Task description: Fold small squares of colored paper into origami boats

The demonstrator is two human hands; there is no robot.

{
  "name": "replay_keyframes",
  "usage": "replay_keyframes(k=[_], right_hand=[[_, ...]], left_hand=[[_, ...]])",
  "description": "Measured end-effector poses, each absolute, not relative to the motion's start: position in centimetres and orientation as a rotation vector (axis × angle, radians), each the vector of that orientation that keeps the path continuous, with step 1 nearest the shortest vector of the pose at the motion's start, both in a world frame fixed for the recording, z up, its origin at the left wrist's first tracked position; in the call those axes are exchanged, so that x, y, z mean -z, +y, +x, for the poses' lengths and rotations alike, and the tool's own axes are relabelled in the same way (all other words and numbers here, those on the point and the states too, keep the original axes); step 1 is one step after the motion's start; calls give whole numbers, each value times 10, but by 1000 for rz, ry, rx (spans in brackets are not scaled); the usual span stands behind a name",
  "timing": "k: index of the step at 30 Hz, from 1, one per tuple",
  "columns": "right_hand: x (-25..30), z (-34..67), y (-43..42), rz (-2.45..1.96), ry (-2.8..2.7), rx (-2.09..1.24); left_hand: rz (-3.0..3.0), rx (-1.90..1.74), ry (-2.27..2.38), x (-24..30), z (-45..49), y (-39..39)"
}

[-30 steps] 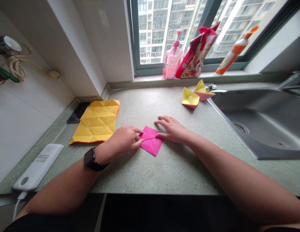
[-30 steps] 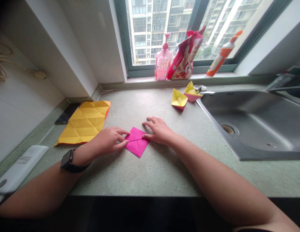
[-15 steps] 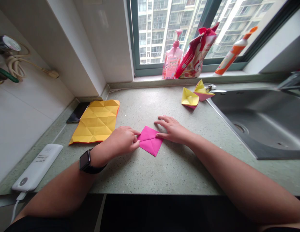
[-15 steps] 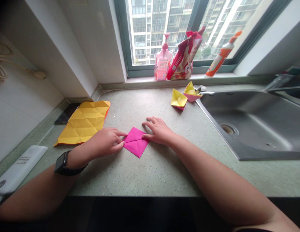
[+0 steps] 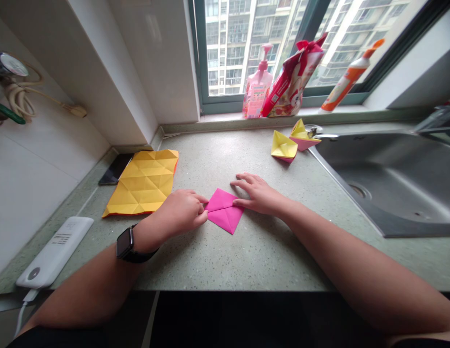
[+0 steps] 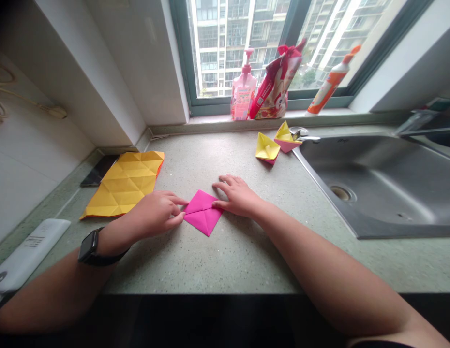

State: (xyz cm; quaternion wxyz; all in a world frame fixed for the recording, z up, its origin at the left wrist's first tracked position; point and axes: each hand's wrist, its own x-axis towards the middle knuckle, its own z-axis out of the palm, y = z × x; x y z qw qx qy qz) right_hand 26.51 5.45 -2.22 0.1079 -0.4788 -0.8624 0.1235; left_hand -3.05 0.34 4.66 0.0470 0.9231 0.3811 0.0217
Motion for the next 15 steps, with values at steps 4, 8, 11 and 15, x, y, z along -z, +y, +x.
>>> replay_keyframes(k=[4, 8, 11, 15], right_hand=[[22, 266, 54, -1398, -2553, -351], [21, 265, 54, -1418, -2558, -343], [21, 265, 54, -1416, -2552, -349], [22, 266, 55, -1395, -2558, -342]], left_hand=[[2796, -87, 1143, -48, -34, 2], [2707, -35, 1206, -49, -39, 3], [2668, -26, 1241, -49, -39, 4], [2716, -55, 1185, -50, -37, 4]])
